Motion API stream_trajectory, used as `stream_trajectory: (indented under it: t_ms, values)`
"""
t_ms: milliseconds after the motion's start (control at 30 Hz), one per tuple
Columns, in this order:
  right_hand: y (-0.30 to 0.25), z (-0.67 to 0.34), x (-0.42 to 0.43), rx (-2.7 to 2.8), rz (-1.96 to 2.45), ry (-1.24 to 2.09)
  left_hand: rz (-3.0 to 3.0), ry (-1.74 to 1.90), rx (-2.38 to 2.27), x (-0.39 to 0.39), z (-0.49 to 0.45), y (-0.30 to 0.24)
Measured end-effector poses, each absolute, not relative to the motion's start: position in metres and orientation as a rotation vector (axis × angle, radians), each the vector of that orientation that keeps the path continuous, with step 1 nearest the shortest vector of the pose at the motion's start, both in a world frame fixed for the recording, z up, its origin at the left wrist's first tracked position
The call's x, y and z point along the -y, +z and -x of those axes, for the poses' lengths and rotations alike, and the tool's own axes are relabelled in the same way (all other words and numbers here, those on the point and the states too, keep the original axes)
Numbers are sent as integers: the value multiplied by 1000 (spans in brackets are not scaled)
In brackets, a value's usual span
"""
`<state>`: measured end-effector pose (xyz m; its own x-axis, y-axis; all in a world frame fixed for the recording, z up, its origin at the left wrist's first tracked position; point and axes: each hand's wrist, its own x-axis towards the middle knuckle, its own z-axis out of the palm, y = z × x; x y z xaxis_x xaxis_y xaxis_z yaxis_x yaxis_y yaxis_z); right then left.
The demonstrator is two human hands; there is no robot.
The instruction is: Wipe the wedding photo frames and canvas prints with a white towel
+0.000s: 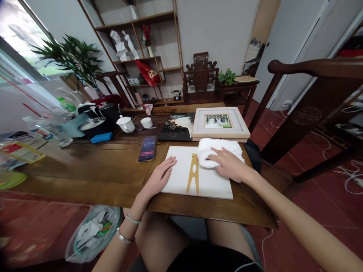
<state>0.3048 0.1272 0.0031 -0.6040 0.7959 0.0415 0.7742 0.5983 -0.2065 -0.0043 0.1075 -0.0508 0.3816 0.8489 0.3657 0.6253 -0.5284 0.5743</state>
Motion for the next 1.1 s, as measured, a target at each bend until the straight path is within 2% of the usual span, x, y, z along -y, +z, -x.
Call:
stream_trajectory:
  t_ms: [100,233,433,567,667,867,1100]
  values:
    - [-1,-304,-140,2691,1324,209,-2307,912,-1293,-107,4,-50]
    - [4,-298,-107,2713,1415,219,-2304,922,-1295,-107,3,-49]
    - [34,-285,-3,2848,1340,534,-2294,935,-1292,-107,2,-50]
    - [46,-286,3,2859,1414,698,-2290,960,-1278,-107,2,-50]
    - [37,-286,-40,2764,1557,596,-2296,948,-1277,-106,3,-50]
    - [11,-249,-113,2589,1530,357,-2310,907,-1303,-107,3,-49]
    - [10,-211,-35,2836,1170,362,-2327,909,-1286,-108,4,-50]
